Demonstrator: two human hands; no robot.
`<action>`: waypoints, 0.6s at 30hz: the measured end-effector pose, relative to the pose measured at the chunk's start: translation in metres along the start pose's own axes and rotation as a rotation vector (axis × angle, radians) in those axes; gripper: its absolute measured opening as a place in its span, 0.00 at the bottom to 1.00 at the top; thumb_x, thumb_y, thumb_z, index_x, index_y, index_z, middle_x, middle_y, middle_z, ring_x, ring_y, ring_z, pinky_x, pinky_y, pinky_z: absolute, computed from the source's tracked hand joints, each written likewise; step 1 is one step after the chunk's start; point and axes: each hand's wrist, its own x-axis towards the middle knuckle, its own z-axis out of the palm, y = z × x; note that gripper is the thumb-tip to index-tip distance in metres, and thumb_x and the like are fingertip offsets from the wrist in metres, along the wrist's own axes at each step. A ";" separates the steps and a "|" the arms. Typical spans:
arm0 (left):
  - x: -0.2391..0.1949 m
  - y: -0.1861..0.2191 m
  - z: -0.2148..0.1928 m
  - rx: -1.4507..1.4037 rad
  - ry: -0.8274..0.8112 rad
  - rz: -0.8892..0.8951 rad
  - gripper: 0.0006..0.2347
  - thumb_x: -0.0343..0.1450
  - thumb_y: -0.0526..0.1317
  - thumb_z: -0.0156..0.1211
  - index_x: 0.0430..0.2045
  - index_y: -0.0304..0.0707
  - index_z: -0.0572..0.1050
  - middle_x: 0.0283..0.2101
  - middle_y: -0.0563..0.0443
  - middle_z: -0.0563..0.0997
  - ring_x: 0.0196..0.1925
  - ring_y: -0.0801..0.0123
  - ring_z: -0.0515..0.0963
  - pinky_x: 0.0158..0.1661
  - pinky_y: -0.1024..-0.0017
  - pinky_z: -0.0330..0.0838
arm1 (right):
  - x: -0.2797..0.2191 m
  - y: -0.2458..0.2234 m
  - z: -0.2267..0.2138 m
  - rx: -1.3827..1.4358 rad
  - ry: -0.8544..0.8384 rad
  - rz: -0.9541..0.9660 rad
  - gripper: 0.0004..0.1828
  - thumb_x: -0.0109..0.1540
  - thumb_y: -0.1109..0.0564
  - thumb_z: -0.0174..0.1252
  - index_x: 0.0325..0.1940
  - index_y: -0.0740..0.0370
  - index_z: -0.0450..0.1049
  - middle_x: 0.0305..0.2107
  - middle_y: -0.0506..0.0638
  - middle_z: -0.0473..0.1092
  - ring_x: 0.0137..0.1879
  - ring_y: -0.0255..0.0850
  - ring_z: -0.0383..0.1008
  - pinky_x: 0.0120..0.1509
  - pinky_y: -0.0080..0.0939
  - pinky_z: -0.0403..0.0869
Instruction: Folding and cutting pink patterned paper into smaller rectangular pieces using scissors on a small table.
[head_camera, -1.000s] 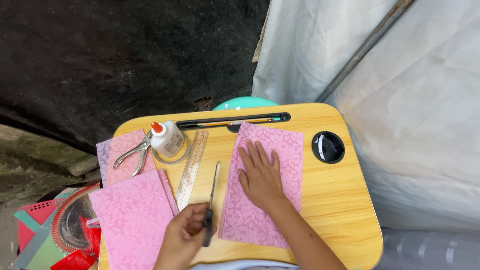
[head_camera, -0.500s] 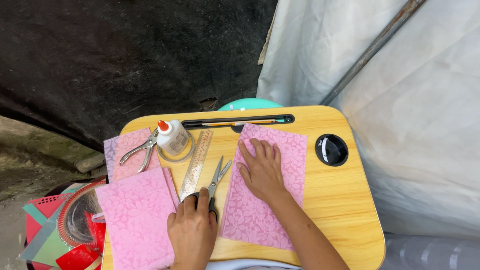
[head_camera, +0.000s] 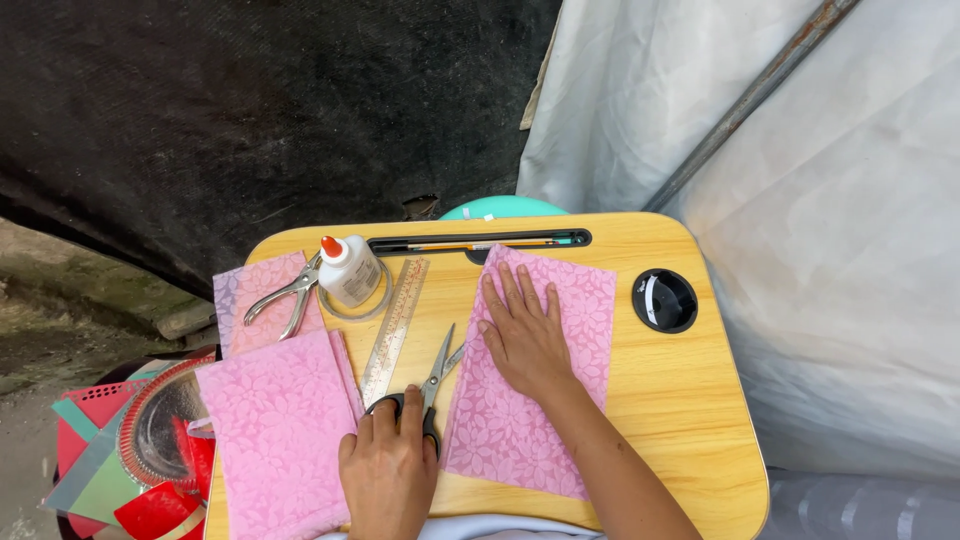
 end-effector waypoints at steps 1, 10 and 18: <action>0.001 0.000 0.001 0.000 0.002 0.002 0.26 0.58 0.40 0.65 0.54 0.41 0.76 0.40 0.47 0.78 0.31 0.60 0.76 0.30 0.66 0.66 | 0.000 -0.001 -0.001 0.000 0.003 0.000 0.33 0.69 0.41 0.37 0.77 0.55 0.52 0.76 0.54 0.44 0.81 0.53 0.36 0.77 0.68 0.35; -0.020 -0.010 0.000 0.095 0.089 -0.059 0.27 0.55 0.40 0.65 0.53 0.48 0.76 0.44 0.49 0.79 0.35 0.61 0.79 0.31 0.66 0.67 | -0.001 0.002 0.001 0.028 -0.014 0.000 0.34 0.70 0.43 0.36 0.78 0.58 0.49 0.76 0.55 0.43 0.81 0.53 0.34 0.77 0.68 0.33; -0.054 -0.014 0.027 0.101 0.071 -0.033 0.30 0.53 0.43 0.64 0.55 0.50 0.76 0.43 0.49 0.79 0.33 0.60 0.78 0.29 0.64 0.67 | 0.000 0.001 -0.001 0.032 -0.005 0.000 0.34 0.69 0.43 0.36 0.78 0.58 0.50 0.76 0.55 0.43 0.81 0.53 0.35 0.77 0.68 0.34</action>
